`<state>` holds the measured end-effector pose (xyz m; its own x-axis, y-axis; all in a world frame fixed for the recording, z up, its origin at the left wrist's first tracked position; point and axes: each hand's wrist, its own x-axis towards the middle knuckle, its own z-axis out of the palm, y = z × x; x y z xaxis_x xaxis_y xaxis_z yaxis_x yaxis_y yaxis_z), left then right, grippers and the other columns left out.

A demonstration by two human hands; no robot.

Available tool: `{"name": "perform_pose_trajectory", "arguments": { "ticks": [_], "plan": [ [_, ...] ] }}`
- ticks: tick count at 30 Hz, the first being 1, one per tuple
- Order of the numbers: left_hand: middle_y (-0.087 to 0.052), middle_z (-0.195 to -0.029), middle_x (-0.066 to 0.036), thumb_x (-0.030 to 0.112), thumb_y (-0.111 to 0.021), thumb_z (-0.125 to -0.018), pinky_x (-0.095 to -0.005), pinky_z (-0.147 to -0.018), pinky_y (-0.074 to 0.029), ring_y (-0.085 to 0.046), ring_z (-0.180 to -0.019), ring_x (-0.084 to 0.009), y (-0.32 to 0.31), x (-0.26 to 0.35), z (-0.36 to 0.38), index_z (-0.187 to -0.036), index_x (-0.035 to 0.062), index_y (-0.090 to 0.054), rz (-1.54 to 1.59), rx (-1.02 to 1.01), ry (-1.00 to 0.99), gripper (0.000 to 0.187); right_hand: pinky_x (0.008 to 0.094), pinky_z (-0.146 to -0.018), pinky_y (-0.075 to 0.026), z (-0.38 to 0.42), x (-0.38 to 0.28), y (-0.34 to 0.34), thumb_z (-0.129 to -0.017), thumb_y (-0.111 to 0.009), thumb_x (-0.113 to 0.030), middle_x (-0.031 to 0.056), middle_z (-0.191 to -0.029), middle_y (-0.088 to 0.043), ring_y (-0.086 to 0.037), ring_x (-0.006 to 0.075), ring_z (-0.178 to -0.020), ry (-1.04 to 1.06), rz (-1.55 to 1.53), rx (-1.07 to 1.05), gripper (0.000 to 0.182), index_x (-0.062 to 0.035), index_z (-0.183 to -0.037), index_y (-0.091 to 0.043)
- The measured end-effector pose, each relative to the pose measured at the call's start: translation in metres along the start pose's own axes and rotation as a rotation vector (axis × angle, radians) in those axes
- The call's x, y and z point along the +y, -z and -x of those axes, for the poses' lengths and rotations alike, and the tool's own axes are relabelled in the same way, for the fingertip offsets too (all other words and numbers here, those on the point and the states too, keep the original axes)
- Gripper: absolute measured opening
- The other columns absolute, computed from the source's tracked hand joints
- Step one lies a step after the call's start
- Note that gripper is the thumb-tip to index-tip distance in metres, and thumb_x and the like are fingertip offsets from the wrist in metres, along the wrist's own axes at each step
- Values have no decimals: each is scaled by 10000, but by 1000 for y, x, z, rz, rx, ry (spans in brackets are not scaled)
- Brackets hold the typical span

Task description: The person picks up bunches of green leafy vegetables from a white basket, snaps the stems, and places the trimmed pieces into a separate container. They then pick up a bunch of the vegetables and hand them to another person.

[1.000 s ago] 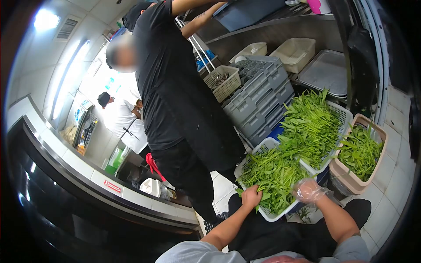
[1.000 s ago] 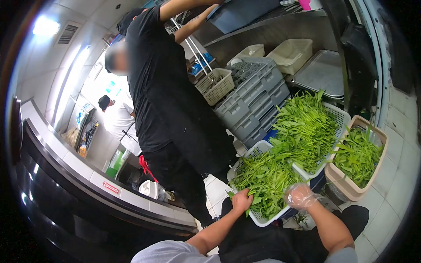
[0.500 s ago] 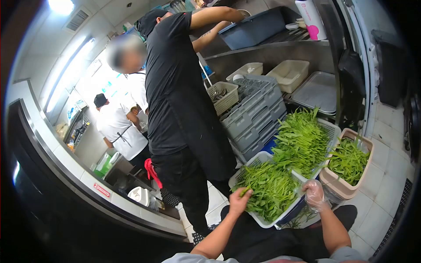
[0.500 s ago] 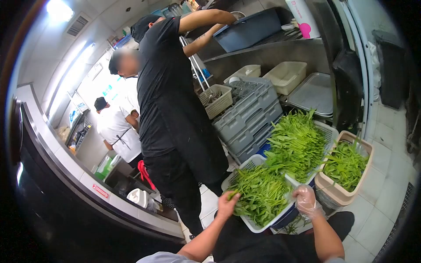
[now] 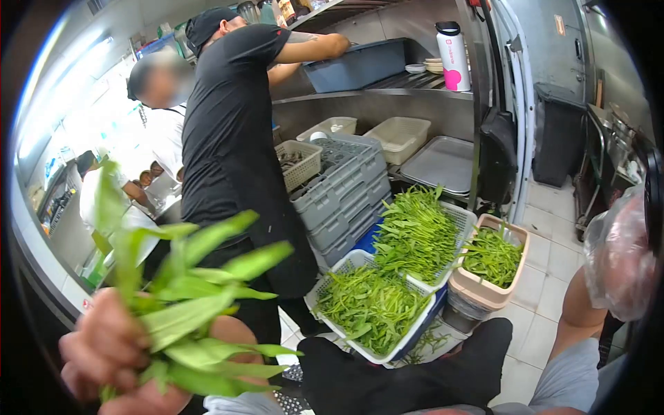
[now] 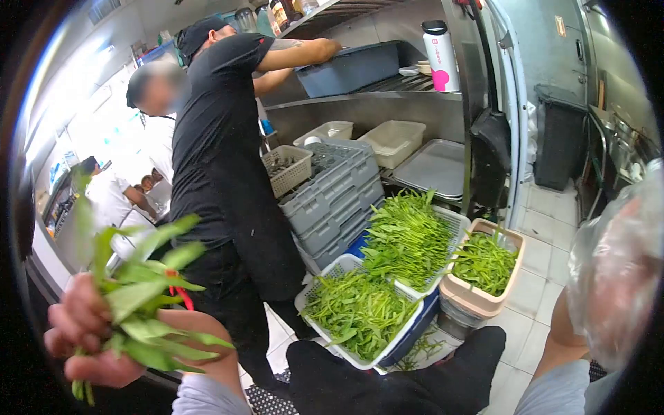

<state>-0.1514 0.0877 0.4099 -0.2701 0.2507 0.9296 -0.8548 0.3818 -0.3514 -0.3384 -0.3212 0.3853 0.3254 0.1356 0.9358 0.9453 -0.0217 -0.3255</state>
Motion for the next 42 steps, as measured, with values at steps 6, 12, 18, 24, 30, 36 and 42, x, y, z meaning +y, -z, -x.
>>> {"name": "perform_pose_trajectory", "arguments": {
  "ticks": [6, 12, 18, 24, 30, 36, 42],
  "plan": [
    [-373, -665, 32, 295, -746, -935, -263, -582, -342, -388, -596, -91, 3, 0, -5, -844, 140, -441, -240, 10, -63, 354, 331, -630, -458, -27, -3, -20, -925, -545, -23, 100, -944, -628, -553, 191, -805, 89, 619, -134, 309, -44, -1228, -601],
    [-369, -669, 31, 304, -739, -933, -270, -587, -338, -382, -600, -93, 4, -6, 1, -832, 142, -436, -302, 6, -26, 358, 338, -650, -457, -33, 5, -29, -923, -555, -53, 98, -945, -624, -552, 196, -814, 106, 865, -167, 290, -47, -1210, -601],
    [-365, -674, 31, 313, -733, -931, -276, -593, -334, -377, -604, -94, 5, -7, 3, -821, 144, -430, -360, 22, -8, 363, 345, -669, -455, -32, 8, -26, -921, -565, -83, 96, -947, -620, -550, 201, -823, 123, 1040, -173, 275, -49, -1191, -601],
    [-361, -678, 30, 322, -726, -929, -283, -598, -330, -372, -608, -96, 3, -9, 8, -810, 146, -425, -425, 20, 9, 369, 351, -688, -454, -32, 29, -26, -918, -575, -112, 94, -948, -616, -549, 206, -832, 86, 1193, -166, 263, -51, -1172, -601],
    [-357, -683, 29, 330, -720, -927, -289, -603, -326, -367, -612, -97, 1, -19, 1, -798, 149, -419, -440, 31, -10, 374, 358, -708, -453, -37, 34, -20, -916, -585, -142, 92, -949, -612, -548, 211, -841, 39, 1295, -160, 254, -53, -1153, -601],
    [-353, -687, 29, 339, -713, -925, -296, -609, -323, -362, -616, -99, -2, -24, 9, -787, 151, -414, -472, 41, -6, 380, 365, -727, -451, -32, 44, -15, -913, -595, -171, 91, -951, -608, -547, 216, -850, 11, 1331, -168, 250, -55, -1135, -601],
    [-349, -691, 28, 348, -707, -923, -302, -614, -319, -357, -620, -100, -1, -31, 14, -775, 153, -408, -493, 56, -5, 386, 372, -746, -450, -30, 51, -18, -911, -604, -201, 89, -952, -604, -545, 221, -859, 0, 1351, -170, 250, -57, -1116, -601]
  ]
}}
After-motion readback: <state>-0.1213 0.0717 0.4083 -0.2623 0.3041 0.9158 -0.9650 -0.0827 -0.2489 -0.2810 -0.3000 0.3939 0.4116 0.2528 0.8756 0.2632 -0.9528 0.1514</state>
